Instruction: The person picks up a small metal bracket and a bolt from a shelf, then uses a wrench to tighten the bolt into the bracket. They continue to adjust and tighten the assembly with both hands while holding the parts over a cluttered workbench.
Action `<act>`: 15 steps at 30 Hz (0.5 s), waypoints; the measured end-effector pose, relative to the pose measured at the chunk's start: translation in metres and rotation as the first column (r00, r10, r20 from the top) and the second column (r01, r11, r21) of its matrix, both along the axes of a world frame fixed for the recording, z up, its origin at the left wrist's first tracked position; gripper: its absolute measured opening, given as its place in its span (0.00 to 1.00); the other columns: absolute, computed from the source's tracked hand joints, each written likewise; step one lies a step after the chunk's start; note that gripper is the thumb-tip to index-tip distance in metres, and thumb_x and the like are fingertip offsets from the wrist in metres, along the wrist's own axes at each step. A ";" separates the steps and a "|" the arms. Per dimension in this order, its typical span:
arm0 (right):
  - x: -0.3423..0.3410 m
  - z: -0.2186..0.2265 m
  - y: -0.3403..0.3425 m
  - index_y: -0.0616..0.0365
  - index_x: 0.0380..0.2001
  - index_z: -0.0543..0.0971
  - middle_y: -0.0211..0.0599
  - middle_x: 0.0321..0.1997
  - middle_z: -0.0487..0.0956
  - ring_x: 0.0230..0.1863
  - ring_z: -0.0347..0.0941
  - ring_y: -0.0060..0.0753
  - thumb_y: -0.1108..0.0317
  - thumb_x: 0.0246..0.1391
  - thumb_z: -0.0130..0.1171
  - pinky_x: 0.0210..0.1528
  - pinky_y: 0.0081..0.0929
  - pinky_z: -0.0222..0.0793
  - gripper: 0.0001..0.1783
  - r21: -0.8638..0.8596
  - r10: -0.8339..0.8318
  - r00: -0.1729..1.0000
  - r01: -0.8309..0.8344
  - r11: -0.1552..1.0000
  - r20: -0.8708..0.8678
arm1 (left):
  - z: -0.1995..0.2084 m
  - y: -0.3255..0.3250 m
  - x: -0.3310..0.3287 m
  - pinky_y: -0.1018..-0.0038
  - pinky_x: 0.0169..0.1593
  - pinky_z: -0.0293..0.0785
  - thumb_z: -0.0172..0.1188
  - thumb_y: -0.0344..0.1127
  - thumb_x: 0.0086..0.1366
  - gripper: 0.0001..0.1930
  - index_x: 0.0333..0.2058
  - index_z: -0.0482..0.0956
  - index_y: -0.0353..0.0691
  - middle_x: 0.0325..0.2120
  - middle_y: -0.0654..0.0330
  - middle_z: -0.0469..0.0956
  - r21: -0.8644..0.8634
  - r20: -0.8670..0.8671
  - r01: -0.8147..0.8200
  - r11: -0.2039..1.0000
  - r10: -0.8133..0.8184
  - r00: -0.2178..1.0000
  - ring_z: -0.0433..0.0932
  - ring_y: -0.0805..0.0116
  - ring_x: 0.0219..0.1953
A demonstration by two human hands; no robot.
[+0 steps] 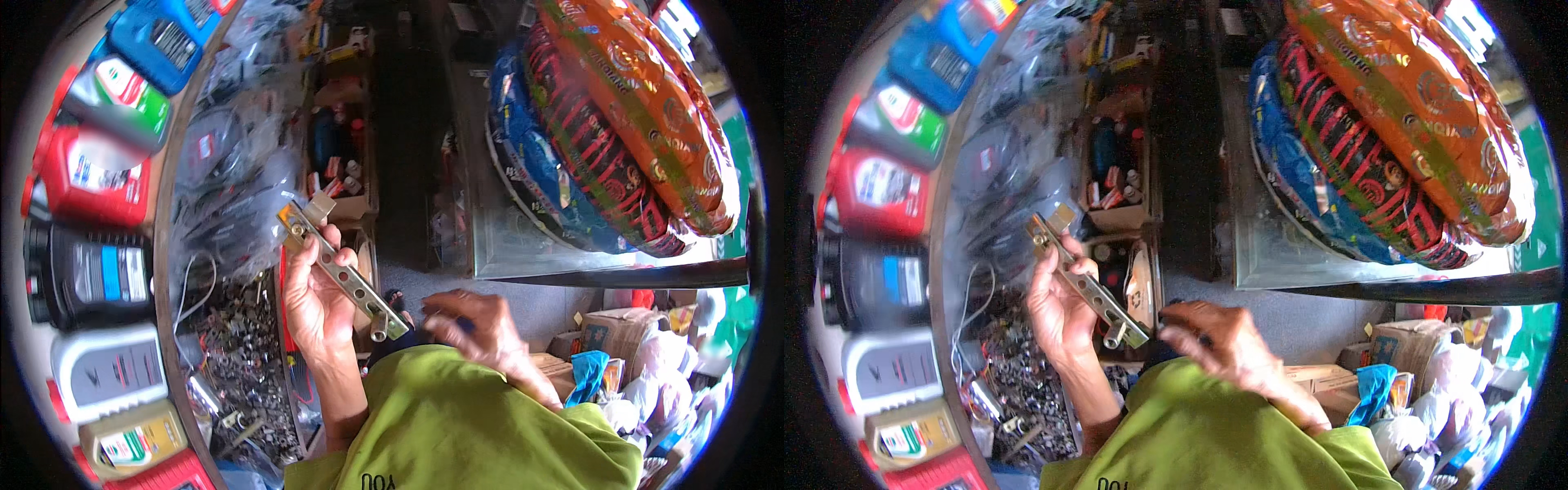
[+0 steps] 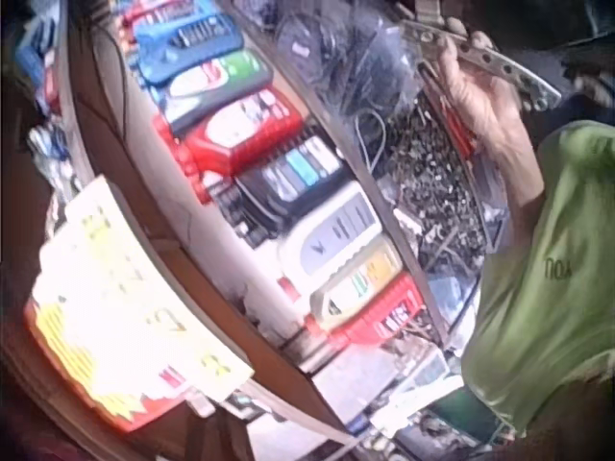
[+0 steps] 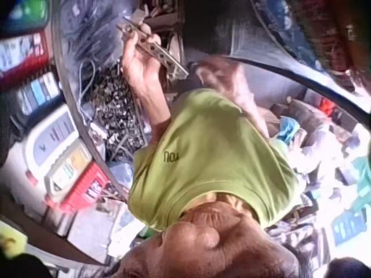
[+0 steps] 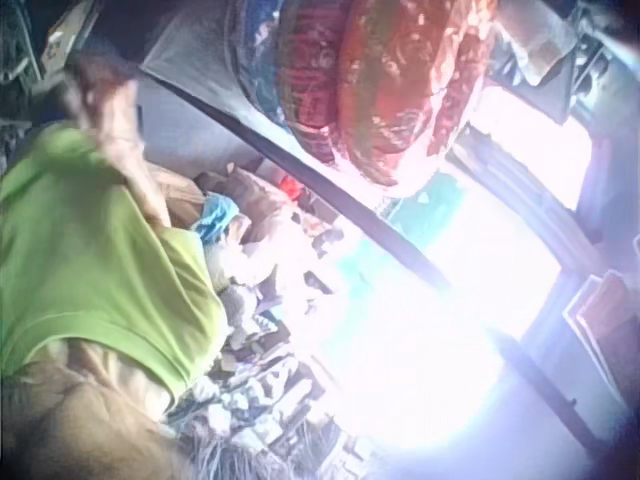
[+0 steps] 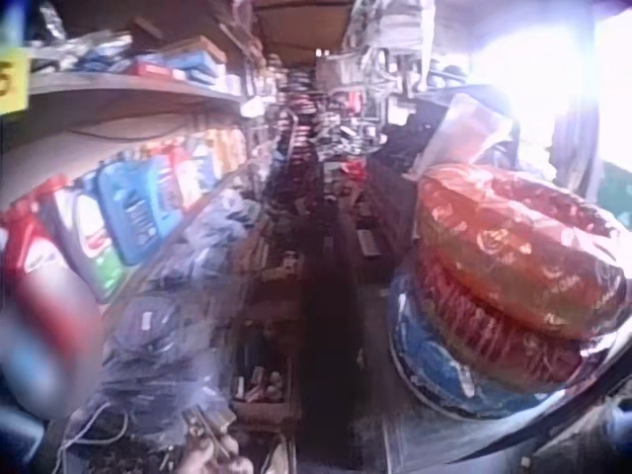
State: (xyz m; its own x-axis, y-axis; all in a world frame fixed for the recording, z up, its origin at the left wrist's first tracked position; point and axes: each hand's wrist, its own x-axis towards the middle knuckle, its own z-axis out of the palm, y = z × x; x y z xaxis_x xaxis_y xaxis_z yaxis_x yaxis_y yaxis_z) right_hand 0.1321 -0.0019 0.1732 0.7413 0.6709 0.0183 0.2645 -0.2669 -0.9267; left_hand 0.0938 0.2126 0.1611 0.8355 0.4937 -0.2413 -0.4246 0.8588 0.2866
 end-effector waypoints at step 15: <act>0.100 -0.001 0.016 0.66 0.50 0.73 0.47 0.44 0.78 0.37 0.78 0.31 0.66 0.54 0.63 0.32 0.26 0.75 0.23 0.404 0.021 0.959 0.099 0.910 -0.282 | 0.020 -0.014 0.169 0.79 0.31 0.65 0.50 0.24 0.66 0.20 0.57 0.66 0.40 0.44 0.59 0.72 -0.300 0.560 0.545 0.782 -0.318 0.765 0.72 0.74 0.41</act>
State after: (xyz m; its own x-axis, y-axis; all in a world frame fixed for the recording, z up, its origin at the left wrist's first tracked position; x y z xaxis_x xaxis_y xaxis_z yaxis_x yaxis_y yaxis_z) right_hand 0.2324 0.0136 0.1725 0.7820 0.6184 0.0774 -0.0186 0.1473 -0.9889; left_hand 0.2632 0.1983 0.1807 0.9910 -0.0089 0.1332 0.0455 0.9606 -0.2743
